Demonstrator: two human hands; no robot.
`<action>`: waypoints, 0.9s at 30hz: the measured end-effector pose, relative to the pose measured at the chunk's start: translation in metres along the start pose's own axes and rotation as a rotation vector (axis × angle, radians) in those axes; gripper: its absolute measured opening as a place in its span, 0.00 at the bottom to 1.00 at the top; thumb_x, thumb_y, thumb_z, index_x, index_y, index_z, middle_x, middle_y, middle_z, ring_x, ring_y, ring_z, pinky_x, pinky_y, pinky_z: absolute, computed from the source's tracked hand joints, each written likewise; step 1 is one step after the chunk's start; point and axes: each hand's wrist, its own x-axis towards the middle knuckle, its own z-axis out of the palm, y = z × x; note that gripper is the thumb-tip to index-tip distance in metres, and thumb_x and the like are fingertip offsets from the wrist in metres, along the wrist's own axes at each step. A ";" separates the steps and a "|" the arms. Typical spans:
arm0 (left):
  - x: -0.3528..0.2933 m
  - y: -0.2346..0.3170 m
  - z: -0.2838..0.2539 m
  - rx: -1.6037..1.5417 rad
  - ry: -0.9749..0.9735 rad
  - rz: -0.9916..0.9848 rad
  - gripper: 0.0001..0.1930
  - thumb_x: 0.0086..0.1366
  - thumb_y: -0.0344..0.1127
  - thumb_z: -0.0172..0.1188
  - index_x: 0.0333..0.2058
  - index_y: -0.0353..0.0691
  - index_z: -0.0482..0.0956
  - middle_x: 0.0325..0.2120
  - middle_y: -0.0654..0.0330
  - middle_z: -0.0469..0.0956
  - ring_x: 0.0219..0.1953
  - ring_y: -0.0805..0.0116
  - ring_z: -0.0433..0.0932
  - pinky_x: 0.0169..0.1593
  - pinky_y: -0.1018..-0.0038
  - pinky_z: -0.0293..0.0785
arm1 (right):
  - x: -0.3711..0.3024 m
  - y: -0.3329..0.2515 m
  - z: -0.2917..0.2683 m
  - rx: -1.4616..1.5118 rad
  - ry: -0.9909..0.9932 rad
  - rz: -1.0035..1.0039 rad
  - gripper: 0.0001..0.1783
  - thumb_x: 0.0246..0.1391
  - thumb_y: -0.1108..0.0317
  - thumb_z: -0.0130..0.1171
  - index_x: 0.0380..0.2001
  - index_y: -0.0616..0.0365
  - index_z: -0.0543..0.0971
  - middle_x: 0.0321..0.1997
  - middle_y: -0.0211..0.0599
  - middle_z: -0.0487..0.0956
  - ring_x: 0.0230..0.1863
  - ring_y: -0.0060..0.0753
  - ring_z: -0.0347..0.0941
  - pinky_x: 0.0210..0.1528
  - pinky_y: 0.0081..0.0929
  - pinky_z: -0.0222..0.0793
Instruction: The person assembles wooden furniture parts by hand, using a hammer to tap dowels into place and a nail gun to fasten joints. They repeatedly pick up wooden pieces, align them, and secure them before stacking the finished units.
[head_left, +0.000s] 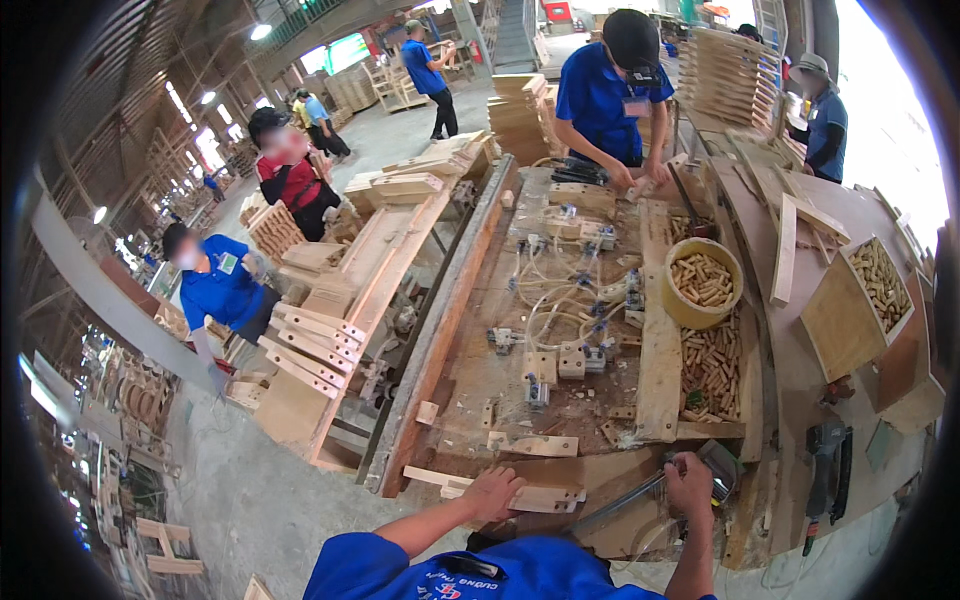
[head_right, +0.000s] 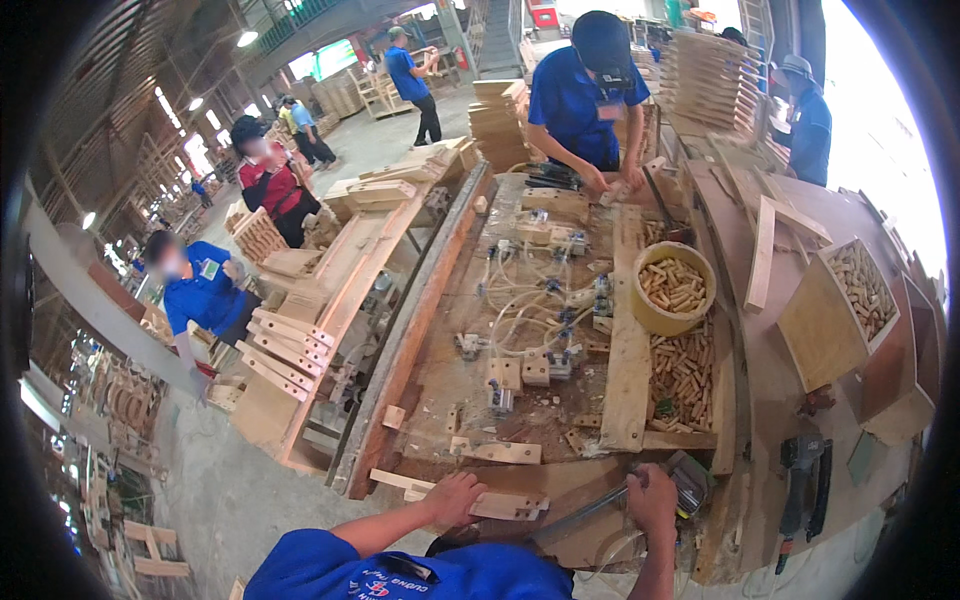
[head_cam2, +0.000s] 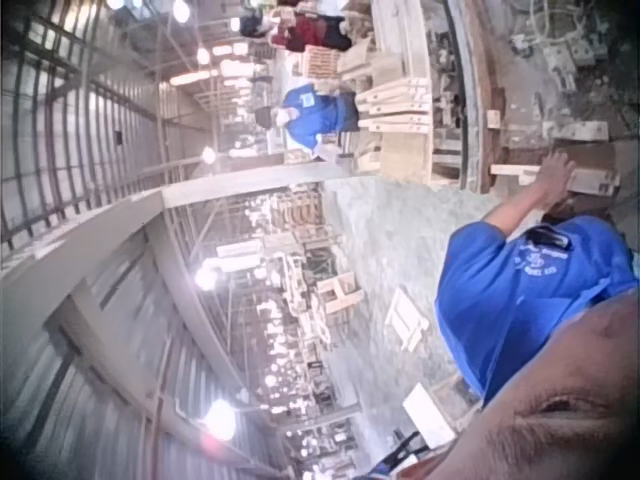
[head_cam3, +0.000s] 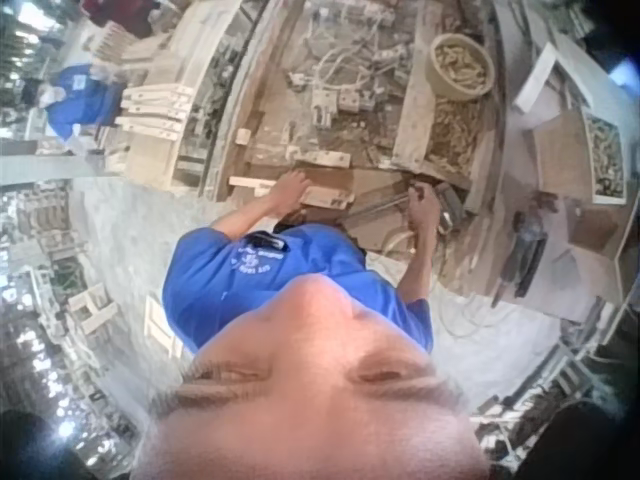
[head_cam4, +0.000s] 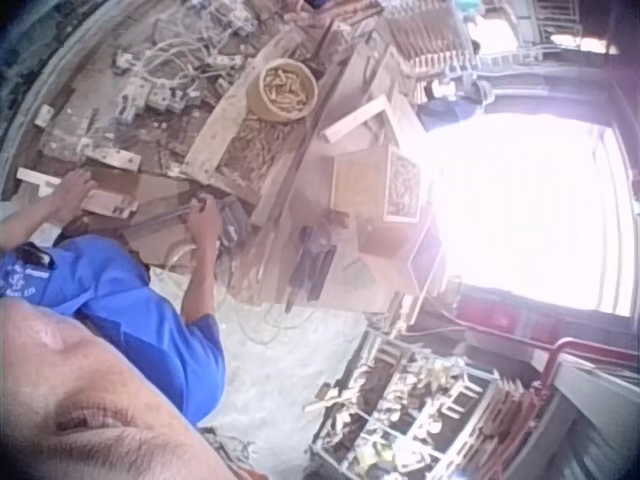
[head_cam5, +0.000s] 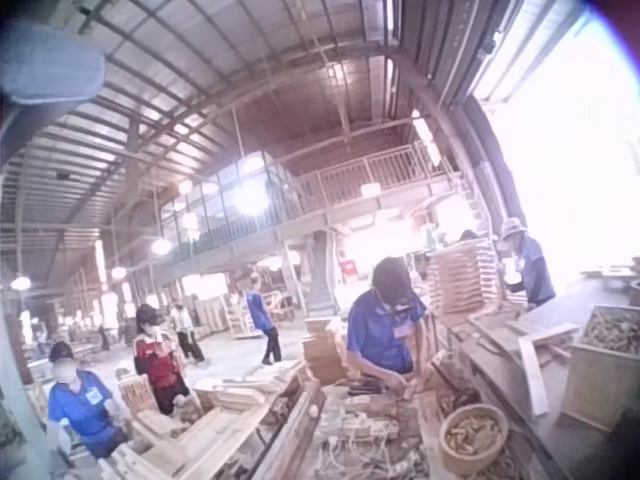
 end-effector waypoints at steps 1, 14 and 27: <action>0.005 0.002 0.000 -0.018 -0.003 0.016 0.37 0.55 0.52 0.75 0.60 0.43 0.76 0.49 0.49 0.76 0.56 0.44 0.76 0.59 0.51 0.74 | 0.007 0.006 -0.004 -0.007 0.034 -0.035 0.18 0.57 0.57 0.69 0.45 0.58 0.85 0.37 0.48 0.86 0.41 0.54 0.84 0.45 0.46 0.78; 0.017 -0.002 0.010 -0.003 0.019 0.016 0.39 0.45 0.54 0.78 0.58 0.47 0.80 0.43 0.54 0.74 0.49 0.48 0.76 0.54 0.54 0.73 | 0.140 0.025 -0.024 -0.039 0.289 0.035 0.15 0.59 0.62 0.66 0.46 0.59 0.81 0.37 0.46 0.82 0.42 0.56 0.80 0.47 0.49 0.76; 0.002 -0.009 0.005 -0.087 -0.033 -0.035 0.42 0.43 0.49 0.80 0.59 0.46 0.78 0.44 0.52 0.75 0.55 0.48 0.75 0.57 0.53 0.74 | 0.280 0.035 0.019 -0.128 0.222 -0.144 0.23 0.60 0.54 0.69 0.48 0.64 0.86 0.43 0.62 0.86 0.47 0.68 0.82 0.51 0.53 0.78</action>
